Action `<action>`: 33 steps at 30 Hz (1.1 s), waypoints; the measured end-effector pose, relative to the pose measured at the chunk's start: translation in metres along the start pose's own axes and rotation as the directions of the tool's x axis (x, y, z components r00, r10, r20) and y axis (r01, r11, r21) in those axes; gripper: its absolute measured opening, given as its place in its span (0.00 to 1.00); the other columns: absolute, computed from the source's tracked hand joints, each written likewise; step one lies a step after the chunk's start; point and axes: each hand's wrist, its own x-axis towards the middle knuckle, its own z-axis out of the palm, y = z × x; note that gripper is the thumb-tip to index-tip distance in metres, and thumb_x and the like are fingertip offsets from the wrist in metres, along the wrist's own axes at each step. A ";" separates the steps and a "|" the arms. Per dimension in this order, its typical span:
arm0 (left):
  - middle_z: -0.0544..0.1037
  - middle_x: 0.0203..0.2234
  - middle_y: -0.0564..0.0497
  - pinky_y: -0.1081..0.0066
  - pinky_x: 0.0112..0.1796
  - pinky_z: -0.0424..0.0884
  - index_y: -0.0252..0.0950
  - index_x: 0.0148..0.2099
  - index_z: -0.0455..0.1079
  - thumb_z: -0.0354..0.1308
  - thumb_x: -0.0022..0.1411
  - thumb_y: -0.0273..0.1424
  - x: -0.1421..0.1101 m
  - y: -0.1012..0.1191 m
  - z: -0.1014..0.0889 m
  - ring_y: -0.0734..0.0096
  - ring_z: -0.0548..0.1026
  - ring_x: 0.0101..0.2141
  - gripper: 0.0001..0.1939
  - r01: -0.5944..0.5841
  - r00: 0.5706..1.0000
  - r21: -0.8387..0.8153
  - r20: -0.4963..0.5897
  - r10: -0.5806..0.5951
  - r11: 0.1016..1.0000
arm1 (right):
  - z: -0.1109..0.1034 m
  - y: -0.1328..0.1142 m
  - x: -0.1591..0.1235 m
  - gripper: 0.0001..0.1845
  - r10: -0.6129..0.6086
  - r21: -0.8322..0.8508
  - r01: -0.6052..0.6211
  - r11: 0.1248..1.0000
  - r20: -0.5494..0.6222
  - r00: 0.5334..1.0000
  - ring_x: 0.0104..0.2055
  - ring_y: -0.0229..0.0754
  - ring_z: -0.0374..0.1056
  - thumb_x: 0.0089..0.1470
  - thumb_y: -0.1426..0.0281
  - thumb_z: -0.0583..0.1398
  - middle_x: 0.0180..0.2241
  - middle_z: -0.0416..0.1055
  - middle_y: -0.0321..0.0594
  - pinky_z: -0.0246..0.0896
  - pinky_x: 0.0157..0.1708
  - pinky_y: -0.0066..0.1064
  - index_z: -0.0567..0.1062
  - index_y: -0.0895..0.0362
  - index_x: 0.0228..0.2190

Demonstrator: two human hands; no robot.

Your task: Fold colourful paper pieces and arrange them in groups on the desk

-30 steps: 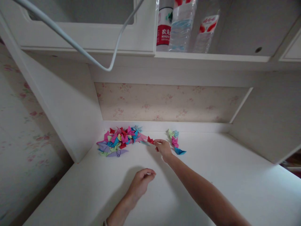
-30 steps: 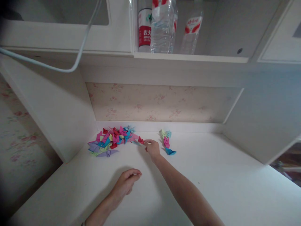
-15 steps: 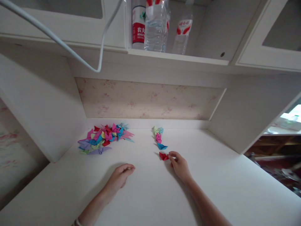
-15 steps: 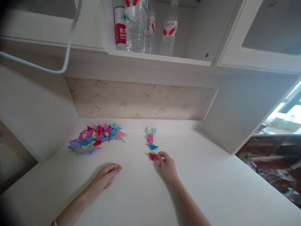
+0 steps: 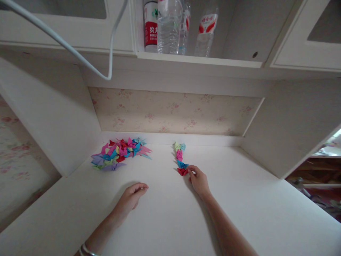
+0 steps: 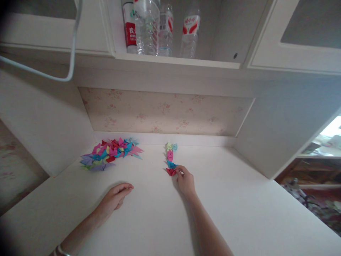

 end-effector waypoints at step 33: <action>0.58 0.17 0.62 0.75 0.17 0.42 0.34 0.40 0.71 0.58 0.54 0.46 -0.001 -0.005 -0.005 0.83 0.50 0.15 0.20 -0.035 0.999 0.032 0.033 0.034 0.999 | -0.008 -0.002 -0.011 0.22 0.070 -0.103 -0.069 0.992 0.004 0.998 0.25 0.42 0.71 0.53 0.58 0.53 0.30 0.78 0.40 0.64 0.31 0.32 0.79 0.55 0.41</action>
